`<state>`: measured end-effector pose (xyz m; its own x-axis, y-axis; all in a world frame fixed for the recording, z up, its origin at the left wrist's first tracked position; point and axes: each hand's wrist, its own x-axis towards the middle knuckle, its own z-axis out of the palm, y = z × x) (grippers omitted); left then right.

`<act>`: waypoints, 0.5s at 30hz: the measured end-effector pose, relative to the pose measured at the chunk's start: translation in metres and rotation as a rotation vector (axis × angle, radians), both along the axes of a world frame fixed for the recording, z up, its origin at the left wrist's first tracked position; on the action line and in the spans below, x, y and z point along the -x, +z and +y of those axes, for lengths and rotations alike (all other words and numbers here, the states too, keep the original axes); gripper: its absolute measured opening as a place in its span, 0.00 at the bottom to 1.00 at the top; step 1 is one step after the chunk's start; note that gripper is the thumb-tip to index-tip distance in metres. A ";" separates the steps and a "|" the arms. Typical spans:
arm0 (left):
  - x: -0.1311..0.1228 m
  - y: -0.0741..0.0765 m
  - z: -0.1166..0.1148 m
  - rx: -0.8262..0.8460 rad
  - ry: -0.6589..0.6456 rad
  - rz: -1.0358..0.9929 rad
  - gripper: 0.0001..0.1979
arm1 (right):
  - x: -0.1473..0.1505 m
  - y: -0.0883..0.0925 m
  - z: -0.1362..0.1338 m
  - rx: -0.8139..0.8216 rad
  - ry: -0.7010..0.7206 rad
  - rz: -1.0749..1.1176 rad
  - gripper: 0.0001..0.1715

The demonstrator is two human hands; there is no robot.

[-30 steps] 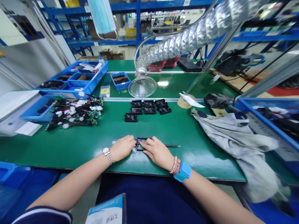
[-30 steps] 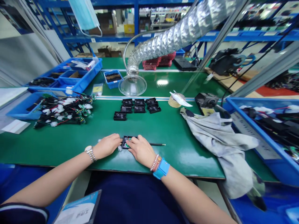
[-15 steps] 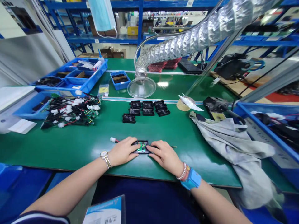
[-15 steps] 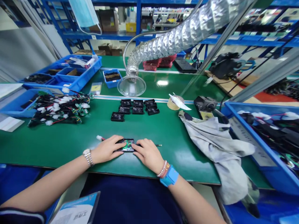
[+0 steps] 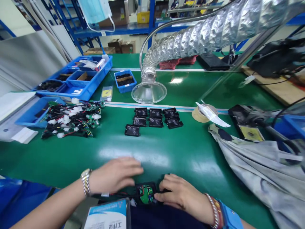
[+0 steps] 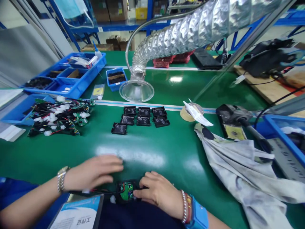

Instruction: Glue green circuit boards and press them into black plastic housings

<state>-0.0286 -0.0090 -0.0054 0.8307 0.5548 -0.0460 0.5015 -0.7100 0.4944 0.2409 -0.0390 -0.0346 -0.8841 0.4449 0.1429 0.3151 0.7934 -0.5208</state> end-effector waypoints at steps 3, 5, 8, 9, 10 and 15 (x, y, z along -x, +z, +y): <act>0.011 -0.005 0.058 -0.228 0.340 -0.032 0.20 | 0.004 0.011 0.003 0.080 0.041 0.003 0.14; 0.014 -0.017 0.084 -0.221 0.458 -0.041 0.21 | 0.004 0.017 0.000 0.122 0.032 0.019 0.15; 0.006 -0.029 0.083 -0.117 0.458 -0.066 0.16 | -0.001 0.023 -0.007 0.173 0.023 0.028 0.15; -0.001 -0.030 0.073 -0.089 0.424 -0.067 0.16 | -0.004 0.024 -0.008 0.168 0.013 0.033 0.15; -0.009 -0.031 0.059 -0.067 0.369 -0.063 0.17 | -0.006 0.023 -0.008 0.136 -0.019 0.042 0.14; -0.056 -0.032 -0.002 -0.080 0.223 0.064 0.22 | -0.002 0.002 0.013 -0.222 -0.331 0.087 0.27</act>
<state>0.0273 -0.0108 -0.0370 0.6840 0.7282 -0.0430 0.6786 -0.6137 0.4036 0.2434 -0.0257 -0.0328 -0.6787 0.6533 0.3355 0.5346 0.7527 -0.3843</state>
